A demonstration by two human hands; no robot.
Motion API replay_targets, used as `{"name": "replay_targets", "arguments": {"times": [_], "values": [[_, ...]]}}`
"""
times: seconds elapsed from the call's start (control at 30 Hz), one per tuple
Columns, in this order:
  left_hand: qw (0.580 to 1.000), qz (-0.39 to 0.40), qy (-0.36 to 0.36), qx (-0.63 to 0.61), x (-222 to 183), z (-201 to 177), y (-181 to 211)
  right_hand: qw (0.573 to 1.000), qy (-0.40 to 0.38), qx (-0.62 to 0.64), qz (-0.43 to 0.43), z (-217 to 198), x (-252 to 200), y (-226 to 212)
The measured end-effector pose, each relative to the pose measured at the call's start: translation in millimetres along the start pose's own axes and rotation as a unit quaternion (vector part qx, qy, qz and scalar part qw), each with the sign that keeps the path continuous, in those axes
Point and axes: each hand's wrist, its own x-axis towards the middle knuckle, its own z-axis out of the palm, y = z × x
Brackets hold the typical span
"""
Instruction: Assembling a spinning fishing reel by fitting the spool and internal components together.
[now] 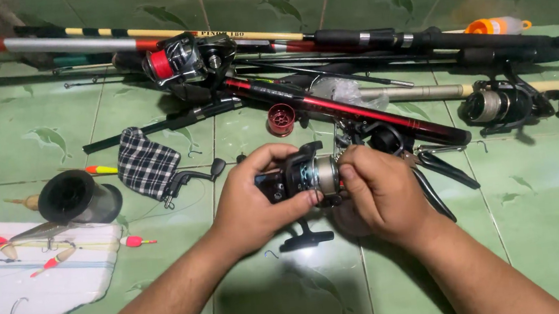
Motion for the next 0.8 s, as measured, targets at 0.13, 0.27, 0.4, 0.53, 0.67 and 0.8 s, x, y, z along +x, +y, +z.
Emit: {"name": "replay_targets", "arguments": {"times": [0.13,0.27,0.4,0.53,0.67,0.8], "values": [[0.998,0.023,0.012,0.049,-6.7,-5.3,7.4,0.991,-0.026,0.090,0.092,8.8,-5.7,-4.5],[0.971,0.158,-0.060,0.166,-6.0,-9.1,20.3,0.844,-0.062,0.402,0.349,11.2,-11.4,9.5],[0.984,0.053,-0.082,0.147,-4.6,-12.7,17.9,0.913,-0.019,0.290,0.288,15.1,-10.4,0.4],[0.992,-0.085,-0.074,0.052,-3.2,-14.5,25.0,0.996,-0.035,0.056,0.055,3.3,6.9,-12.6],[0.991,-0.100,-0.074,-0.049,-3.4,-17.3,15.5,0.997,-0.065,-0.029,-0.034,4.2,10.1,-12.1],[0.984,0.027,-0.083,0.153,-2.3,-16.3,24.6,0.888,-0.078,0.320,0.323,8.6,-11.1,-5.8]]}}
